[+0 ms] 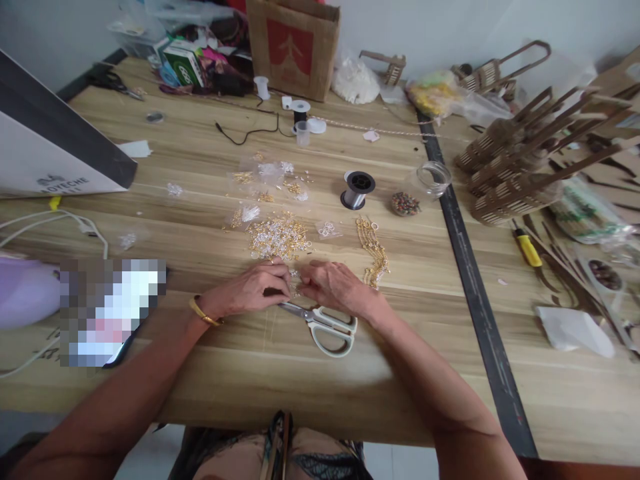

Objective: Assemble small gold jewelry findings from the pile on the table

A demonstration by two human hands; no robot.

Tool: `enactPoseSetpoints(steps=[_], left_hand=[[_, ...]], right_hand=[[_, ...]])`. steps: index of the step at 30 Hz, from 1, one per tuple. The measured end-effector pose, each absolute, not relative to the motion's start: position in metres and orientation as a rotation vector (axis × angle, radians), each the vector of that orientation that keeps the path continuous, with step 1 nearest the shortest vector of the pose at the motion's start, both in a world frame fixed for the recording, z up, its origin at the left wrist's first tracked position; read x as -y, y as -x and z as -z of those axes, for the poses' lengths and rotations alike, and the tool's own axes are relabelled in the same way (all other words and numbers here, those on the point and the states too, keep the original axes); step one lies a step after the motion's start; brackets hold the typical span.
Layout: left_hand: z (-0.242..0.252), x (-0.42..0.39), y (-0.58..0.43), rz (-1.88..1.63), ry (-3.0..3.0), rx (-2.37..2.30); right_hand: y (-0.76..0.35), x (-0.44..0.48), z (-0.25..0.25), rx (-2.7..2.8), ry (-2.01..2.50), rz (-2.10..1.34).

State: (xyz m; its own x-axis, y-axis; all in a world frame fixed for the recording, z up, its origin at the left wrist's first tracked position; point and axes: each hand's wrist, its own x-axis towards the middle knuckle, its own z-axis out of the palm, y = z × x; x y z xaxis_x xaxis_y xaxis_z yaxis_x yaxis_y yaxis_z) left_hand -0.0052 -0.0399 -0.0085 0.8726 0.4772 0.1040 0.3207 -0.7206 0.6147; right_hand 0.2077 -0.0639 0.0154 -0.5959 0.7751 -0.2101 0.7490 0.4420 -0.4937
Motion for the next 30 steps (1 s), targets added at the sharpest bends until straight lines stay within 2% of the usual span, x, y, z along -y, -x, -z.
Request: enactPoseSetpoints(steps=[30], left_hand=[[0.0109, 0.0389, 0.0062, -0.358, -2.437, -0.559]], right_hand=[[-0.2061, 0.0622, -0.0109, 2.623, 1.429, -0.842]])
